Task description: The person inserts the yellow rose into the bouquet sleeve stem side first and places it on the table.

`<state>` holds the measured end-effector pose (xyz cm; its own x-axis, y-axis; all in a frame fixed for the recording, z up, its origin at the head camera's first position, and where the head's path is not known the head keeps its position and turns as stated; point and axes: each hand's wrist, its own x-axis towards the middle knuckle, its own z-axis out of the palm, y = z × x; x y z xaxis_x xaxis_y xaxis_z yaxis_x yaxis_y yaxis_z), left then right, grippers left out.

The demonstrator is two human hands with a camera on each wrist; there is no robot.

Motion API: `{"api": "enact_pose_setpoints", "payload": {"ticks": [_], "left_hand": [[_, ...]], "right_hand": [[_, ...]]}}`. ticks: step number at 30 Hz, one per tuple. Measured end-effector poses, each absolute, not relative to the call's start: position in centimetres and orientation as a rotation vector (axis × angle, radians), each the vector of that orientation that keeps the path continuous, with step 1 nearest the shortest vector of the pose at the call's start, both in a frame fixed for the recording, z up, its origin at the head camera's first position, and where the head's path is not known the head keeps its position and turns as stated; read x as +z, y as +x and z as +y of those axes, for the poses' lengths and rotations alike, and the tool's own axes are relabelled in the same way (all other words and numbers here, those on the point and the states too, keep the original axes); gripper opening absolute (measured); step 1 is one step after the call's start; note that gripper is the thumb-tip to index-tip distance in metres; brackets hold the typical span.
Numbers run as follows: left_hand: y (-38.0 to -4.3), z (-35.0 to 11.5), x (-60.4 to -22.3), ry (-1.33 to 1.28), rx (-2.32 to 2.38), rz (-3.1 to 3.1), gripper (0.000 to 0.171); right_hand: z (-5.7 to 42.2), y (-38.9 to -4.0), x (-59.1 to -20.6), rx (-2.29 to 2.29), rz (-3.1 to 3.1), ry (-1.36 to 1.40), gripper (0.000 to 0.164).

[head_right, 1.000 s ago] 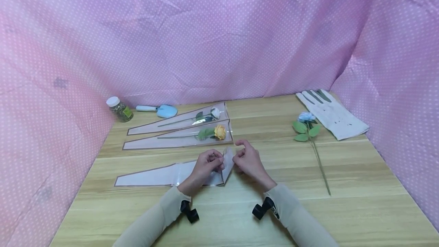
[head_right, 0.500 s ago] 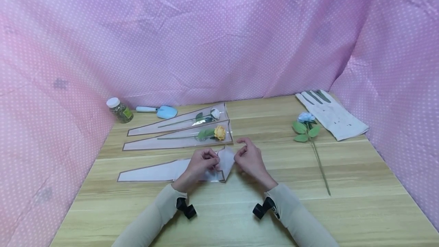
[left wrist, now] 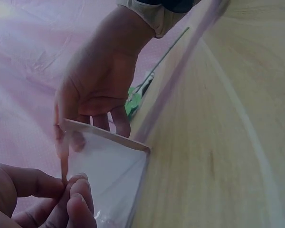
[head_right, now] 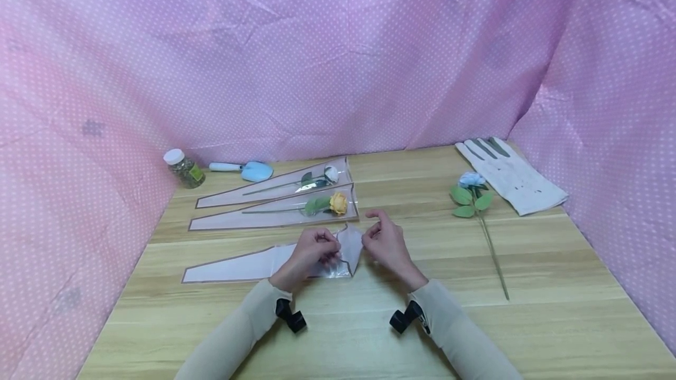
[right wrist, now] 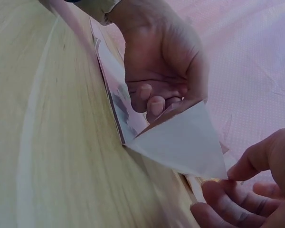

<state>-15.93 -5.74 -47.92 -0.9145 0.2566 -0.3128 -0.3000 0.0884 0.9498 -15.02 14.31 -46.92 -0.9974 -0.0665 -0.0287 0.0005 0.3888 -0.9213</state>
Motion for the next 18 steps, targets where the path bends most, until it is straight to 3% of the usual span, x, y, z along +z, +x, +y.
{"api": "enact_pose_setpoints", "payload": {"ticks": [18], "left_hand": [[-15.79, -4.9, -49.01, -0.01, 1.943, 1.929, 0.005]], "right_hand": [[14.12, -14.88, -47.09, -1.555, 2.522, -0.133, 0.055]]}}
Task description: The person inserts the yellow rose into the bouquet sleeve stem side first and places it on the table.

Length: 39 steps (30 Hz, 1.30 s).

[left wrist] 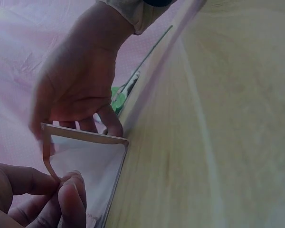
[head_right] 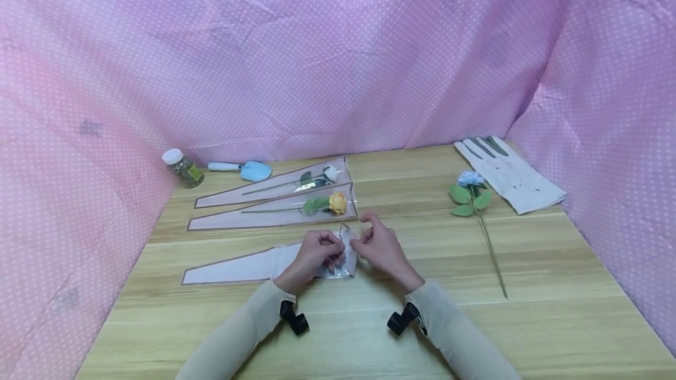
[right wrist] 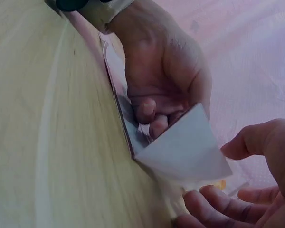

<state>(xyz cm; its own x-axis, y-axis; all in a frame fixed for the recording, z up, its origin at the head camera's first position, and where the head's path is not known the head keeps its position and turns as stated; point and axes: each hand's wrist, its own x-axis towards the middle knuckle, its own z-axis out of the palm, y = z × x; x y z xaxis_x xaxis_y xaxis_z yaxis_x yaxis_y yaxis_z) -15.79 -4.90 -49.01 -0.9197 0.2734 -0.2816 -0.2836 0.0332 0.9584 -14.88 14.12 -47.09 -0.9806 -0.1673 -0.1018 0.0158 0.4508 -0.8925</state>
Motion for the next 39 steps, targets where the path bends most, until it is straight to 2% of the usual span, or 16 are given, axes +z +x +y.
{"api": "enact_pose_setpoints", "payload": {"ticks": [8, 23, 31, 39], "left_hand": [[-16.1, -4.7, -48.5, -0.049, 1.901, 1.993, 0.001], [-16.1, -3.6, -48.9, -0.062, 1.816, 2.105, 0.006], [-16.1, -3.7, -49.0, -0.04, 1.825, 2.119, 0.006], [-16.1, -3.7, -49.0, -0.031, 1.821, 2.127, 0.007]], "right_hand": [[15.2, -15.4, -47.2, -1.568, 2.466, -0.077, 0.049], [16.4, -16.0, -47.3, -1.422, 2.533, -0.135, 0.036], [16.9, -15.6, -46.1, -1.459, 2.507, -0.132, 0.039], [20.8, -15.3, -44.7, -1.431, 2.637, -0.085, 0.043]]}}
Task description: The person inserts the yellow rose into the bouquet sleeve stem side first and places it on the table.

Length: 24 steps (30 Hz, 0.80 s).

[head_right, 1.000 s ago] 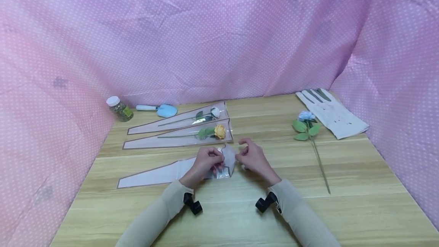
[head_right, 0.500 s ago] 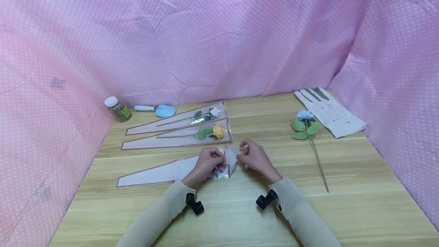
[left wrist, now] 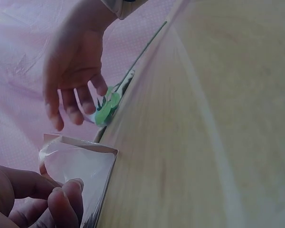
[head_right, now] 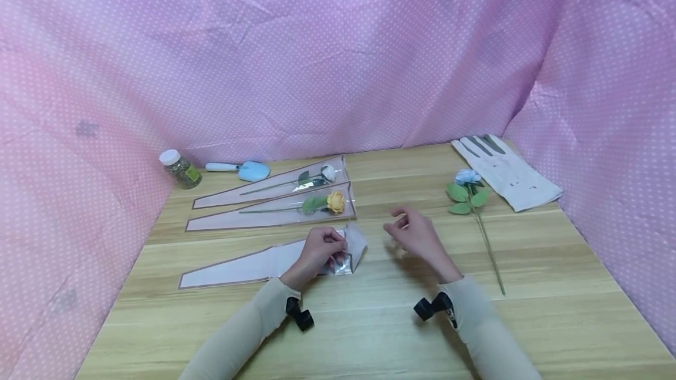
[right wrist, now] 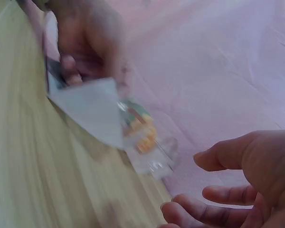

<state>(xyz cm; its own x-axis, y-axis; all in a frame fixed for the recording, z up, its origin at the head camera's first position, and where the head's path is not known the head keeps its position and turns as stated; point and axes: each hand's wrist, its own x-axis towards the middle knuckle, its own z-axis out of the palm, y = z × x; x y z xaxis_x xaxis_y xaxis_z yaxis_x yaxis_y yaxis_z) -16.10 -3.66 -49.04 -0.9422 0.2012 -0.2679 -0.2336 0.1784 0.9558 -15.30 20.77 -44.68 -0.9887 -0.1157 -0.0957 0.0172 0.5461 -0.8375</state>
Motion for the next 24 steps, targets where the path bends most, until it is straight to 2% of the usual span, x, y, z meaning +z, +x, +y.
{"api": "enact_pose_setpoints", "payload": {"ticks": [14, 24], "left_hand": [[-16.1, -3.9, -48.9, -0.045, 1.801, 2.111, 0.005], [-16.1, -3.8, -49.2, -0.038, 1.81, 2.101, 0.004]], "right_hand": [[27.8, -14.2, -43.8, -1.408, 2.744, 0.101, 0.055], [32.2, -13.3, -44.5, -1.199, 3.027, 0.203, 0.05]]}}
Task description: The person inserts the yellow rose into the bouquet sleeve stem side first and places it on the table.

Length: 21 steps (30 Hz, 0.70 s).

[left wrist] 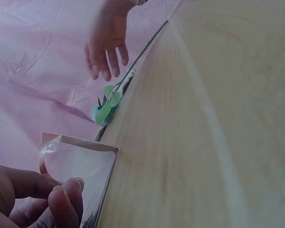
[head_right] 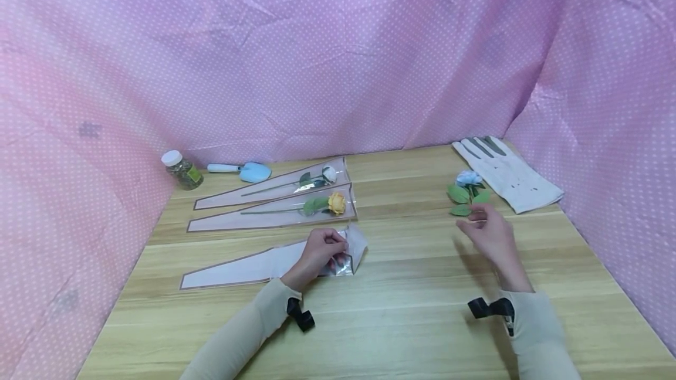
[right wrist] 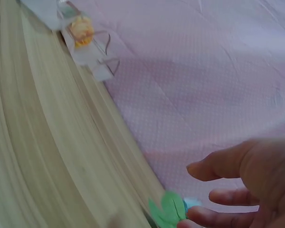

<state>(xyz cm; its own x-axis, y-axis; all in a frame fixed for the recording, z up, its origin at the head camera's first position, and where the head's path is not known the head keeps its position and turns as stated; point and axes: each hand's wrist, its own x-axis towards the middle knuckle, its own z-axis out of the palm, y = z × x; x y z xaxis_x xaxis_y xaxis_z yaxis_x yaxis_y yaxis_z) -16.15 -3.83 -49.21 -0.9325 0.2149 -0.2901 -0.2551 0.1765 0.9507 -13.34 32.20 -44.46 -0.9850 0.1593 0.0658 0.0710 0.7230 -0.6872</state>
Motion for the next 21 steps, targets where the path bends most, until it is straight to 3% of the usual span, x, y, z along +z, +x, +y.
{"api": "enact_pose_setpoints", "payload": {"ticks": [15, 21], "left_hand": [[-16.1, -3.9, -49.1, -0.033, 1.806, 2.1, 0.005], [-16.1, -3.8, -49.2, -0.008, 1.839, 2.094, 0.009]], "right_hand": [[37.2, -12.1, -45.5, 1.018, -3.104, -0.388, 0.081], [37.5, -12.2, -45.5, 0.906, -3.222, -0.294, 0.079]]}}
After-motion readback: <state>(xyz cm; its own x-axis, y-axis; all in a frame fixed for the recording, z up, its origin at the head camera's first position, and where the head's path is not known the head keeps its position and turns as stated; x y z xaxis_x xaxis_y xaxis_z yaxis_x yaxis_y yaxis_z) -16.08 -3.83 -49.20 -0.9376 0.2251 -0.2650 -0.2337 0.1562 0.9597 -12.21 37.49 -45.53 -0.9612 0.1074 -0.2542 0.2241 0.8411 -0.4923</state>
